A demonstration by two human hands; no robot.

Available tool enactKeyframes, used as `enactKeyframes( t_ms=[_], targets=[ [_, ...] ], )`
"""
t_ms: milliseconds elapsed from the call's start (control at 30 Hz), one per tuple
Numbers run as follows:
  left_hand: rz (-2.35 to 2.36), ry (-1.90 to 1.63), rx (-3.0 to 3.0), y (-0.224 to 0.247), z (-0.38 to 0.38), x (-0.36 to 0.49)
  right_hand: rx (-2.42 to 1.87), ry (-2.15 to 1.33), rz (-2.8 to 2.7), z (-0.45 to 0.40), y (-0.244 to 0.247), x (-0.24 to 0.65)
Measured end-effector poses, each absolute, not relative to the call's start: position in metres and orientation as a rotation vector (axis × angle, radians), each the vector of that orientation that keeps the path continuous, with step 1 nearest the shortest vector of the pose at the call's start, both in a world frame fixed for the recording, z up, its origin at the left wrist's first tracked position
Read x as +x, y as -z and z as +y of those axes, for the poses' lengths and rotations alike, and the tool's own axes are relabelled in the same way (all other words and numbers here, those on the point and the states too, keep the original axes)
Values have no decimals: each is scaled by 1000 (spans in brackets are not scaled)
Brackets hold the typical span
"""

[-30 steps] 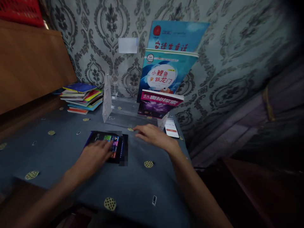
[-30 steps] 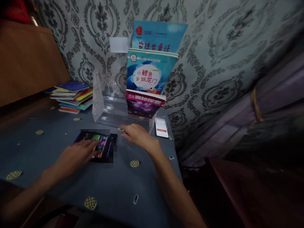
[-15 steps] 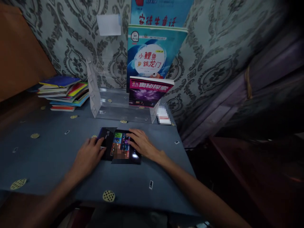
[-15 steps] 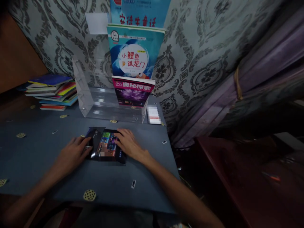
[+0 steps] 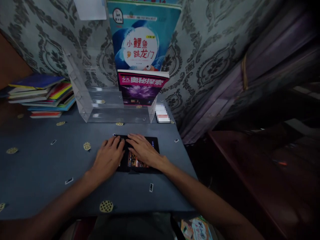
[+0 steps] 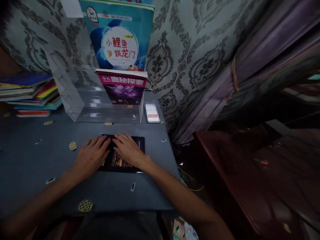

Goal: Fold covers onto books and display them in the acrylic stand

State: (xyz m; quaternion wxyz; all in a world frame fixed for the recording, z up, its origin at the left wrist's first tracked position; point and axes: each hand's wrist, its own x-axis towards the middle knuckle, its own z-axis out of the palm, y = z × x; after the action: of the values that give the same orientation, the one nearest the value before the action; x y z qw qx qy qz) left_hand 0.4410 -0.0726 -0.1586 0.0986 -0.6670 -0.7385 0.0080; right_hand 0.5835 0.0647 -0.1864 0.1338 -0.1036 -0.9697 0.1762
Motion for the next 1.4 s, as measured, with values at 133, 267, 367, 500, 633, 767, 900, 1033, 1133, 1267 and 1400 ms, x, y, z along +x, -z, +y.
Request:
enactKeyframes(
  t_ms=[133,267,367,500,633,767,900,1033,1133,1267,1400],
  targets=[
    [-2132,108,-2045,172,-67,440,-314,-535,-2782,66,189,586],
    [-2160,149,-2016,173,-70,439,-372,-546,-2725,70,194,594],
    [-2172,164,-2034,172,-73,437,-461,-536,-2665,76,197,605],
    [-2166,191,-2058,173,-76,434,-561,-463,-2590,84,199,624],
    [-2185,121,-1978,161,-83,442,-634,-358,-2584,79,198,643],
    [-2282,-110,-1972,144,-96,461,-803,-204,-2576,55,195,660],
    [-2299,-155,-1989,143,-108,466,-893,-106,-2553,22,189,677],
    [-2263,-91,-2003,158,-107,453,-868,-160,-2527,-14,185,684],
    [-2233,-13,-2044,171,-100,438,-808,-271,-2523,-33,182,681],
    [-2131,114,-2145,183,-94,423,-683,-473,-2629,-30,172,667],
    [-2063,224,-2164,191,-95,417,-586,-487,-2661,-2,158,634]
  ],
)
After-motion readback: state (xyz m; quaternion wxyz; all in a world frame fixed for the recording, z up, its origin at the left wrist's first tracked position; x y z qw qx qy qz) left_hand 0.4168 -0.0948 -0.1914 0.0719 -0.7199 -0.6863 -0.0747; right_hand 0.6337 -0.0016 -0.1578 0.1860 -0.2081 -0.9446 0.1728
